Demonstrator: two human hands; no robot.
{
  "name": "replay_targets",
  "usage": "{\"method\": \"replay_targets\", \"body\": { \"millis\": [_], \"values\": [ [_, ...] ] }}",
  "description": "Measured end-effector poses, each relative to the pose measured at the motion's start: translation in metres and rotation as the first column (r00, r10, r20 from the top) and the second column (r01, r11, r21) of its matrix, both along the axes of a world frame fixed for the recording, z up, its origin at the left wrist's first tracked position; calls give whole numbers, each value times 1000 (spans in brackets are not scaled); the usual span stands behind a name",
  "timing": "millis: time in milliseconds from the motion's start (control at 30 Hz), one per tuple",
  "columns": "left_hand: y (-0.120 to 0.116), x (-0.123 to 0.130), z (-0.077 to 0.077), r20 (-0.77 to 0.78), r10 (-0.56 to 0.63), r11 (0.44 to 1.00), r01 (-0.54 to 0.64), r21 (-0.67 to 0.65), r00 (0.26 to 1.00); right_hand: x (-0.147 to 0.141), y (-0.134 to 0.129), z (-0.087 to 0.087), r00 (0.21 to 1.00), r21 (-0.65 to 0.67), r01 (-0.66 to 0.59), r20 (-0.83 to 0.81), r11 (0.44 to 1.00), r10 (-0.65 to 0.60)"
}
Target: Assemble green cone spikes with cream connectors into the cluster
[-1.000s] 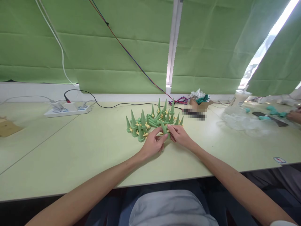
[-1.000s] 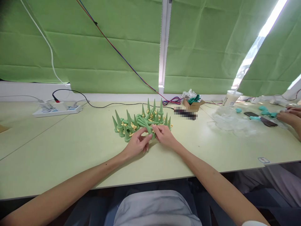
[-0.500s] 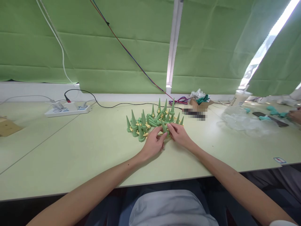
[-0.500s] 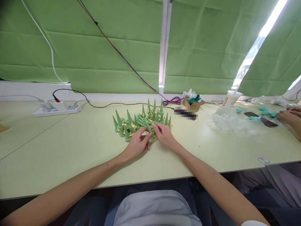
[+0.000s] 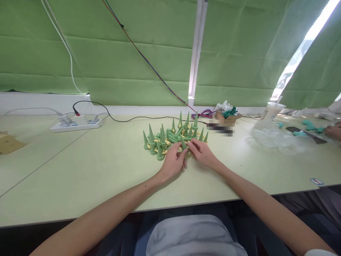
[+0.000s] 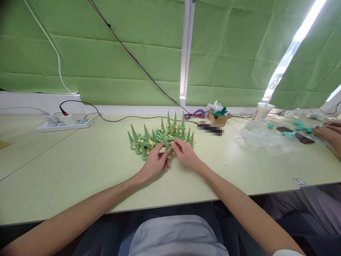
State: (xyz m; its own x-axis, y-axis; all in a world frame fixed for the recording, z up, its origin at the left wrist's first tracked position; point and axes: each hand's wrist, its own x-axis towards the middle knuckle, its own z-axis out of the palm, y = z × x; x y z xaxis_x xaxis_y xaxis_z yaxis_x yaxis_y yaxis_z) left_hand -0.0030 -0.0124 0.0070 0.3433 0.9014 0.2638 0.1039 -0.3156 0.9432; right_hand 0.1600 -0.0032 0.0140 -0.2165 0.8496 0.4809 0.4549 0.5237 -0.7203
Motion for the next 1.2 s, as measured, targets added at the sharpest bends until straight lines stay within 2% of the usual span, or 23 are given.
{"method": "replay_targets", "body": {
  "millis": [267, 633, 833, 1000, 1200],
  "values": [
    [-2, -1, 1, -69, 22, 1000, -22, 1, 997, 1, 1, -1, 995, 47, 102, 4, 994, -102],
    [-2, -1, 3, -97, 94, 996, -93, 11, 991, 3, 4, -3, 971, 103, 228, -103, 968, -218],
    [0, 0, 4, 10, 9, 978, -7, -207, 1000, 3, 2, -2, 987, 68, 124, -111, 990, -116],
    [2, -1, 3, 36, -9, 966, 18, -258, 999, 2, 1, -4, 990, 34, 20, -138, 999, -15],
    [5, -1, 2, 38, -22, 963, 31, -268, 999, 2, 1, -4, 992, 22, -25, -127, 999, 27]
  ]
}}
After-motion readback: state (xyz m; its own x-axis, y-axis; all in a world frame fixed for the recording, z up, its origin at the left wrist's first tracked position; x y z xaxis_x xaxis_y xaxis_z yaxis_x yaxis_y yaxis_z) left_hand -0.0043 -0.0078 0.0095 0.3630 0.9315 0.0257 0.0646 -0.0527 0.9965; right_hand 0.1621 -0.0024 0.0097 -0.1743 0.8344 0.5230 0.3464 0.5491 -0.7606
